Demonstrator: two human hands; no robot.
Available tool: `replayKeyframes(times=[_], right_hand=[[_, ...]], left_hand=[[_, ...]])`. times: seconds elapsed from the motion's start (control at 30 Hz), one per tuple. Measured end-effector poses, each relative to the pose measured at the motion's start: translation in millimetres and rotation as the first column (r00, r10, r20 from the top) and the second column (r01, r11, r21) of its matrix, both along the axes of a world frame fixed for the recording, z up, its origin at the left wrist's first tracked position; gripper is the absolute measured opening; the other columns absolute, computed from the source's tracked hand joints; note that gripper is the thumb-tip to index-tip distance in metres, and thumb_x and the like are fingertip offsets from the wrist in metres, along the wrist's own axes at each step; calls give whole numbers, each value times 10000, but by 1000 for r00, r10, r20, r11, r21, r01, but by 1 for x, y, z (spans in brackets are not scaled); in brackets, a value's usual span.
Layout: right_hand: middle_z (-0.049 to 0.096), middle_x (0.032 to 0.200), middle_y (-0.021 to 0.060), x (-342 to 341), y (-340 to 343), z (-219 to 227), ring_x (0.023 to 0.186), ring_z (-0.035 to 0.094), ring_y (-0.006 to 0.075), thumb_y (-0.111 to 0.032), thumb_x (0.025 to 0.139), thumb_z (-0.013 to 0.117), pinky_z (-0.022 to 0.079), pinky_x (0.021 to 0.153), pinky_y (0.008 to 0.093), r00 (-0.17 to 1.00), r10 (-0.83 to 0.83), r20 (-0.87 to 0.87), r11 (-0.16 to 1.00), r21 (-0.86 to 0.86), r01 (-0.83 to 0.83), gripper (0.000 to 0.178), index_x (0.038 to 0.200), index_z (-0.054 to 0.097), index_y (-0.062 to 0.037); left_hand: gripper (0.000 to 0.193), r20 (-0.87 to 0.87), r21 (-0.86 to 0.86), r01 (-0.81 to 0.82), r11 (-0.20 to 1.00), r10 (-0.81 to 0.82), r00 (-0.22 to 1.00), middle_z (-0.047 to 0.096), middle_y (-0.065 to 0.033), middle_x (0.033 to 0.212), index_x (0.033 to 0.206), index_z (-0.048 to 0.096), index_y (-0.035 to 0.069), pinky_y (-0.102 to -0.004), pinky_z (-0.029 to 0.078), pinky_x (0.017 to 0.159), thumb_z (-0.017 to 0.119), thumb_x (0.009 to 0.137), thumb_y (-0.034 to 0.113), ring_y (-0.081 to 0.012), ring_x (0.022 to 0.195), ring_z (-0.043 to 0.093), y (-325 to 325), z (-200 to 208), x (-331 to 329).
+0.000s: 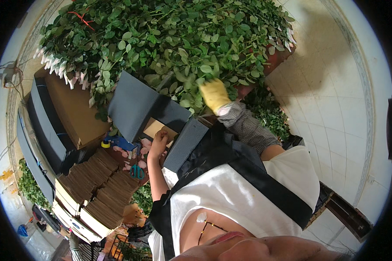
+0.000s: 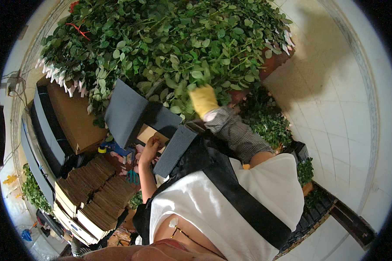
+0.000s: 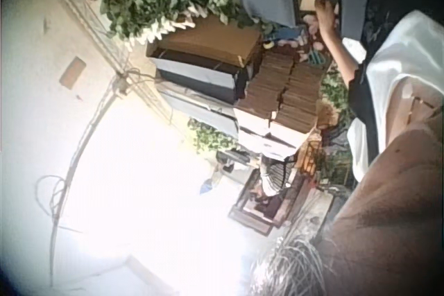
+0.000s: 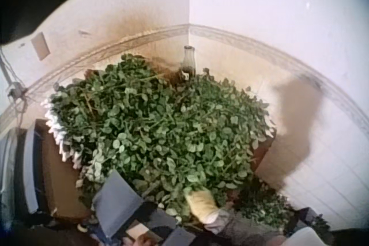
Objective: The person organizes flowers by placing stems into a sorting device and then securing them into a black foam holder.
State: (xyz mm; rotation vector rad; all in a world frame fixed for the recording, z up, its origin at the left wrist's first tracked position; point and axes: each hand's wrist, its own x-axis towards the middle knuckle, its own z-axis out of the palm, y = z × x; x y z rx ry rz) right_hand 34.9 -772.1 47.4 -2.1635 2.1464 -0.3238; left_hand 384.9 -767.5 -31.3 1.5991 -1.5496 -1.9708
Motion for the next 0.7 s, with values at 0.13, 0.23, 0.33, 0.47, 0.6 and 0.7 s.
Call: replayKeyframes(times=[0.13,0.23,0.33,0.47,0.6,0.7], right_hand=[[685,842,160,-11,43,-16,797,672,371,-165,870,625,545,685,465,999,-34,21,997,69,33,166,982,657,-47],[685,859,171,-11,29,-17,836,671,389,-206,851,661,544,717,484,982,-106,157,976,207,72,214,1005,667,-57],[688,888,176,-16,4,-14,863,670,400,-246,838,689,547,744,493,981,6,192,974,223,-50,288,1042,667,-44],[696,942,208,-22,-16,-27,905,676,407,-284,848,687,554,783,483,992,56,117,907,409,-100,292,992,700,-30],[685,1096,189,-21,-34,-11,1021,655,376,-300,881,638,529,865,469,976,98,194,819,541,-190,368,1104,679,-10],[693,1087,151,-38,-54,24,1001,664,318,-333,934,579,526,868,442,984,131,123,654,735,-179,436,1234,610,-17]], left_hand=[[306,-25,38,27,999,-26,999,622,-114,1041,1246,518,-60,-345,535,809,504,1026,152,-199,896,631,0,-5,7],[309,-7,39,66,997,-66,998,622,-116,1043,1240,521,-54,-348,543,815,513,1034,176,-200,896,636,-6,-2,5],[307,75,7,85,996,-85,994,627,-115,1032,1233,529,-49,-344,543,799,520,1033,185,-202,888,635,-4,9,-3],[280,96,-108,90,990,-80,992,646,-115,964,1141,583,-49,-338,530,740,550,999,190,-203,846,636,-4,13,-7],[321,152,-248,75,966,-38,988,702,-189,948,1078,637,-55,-385,530,795,595,949,236,-274,878,674,4,1,0],[358,248,-147,123,982,-84,965,704,-244,1011,1068,650,-75,-413,527,859,586,943,255,-348,958,684,-8,51,-32]])
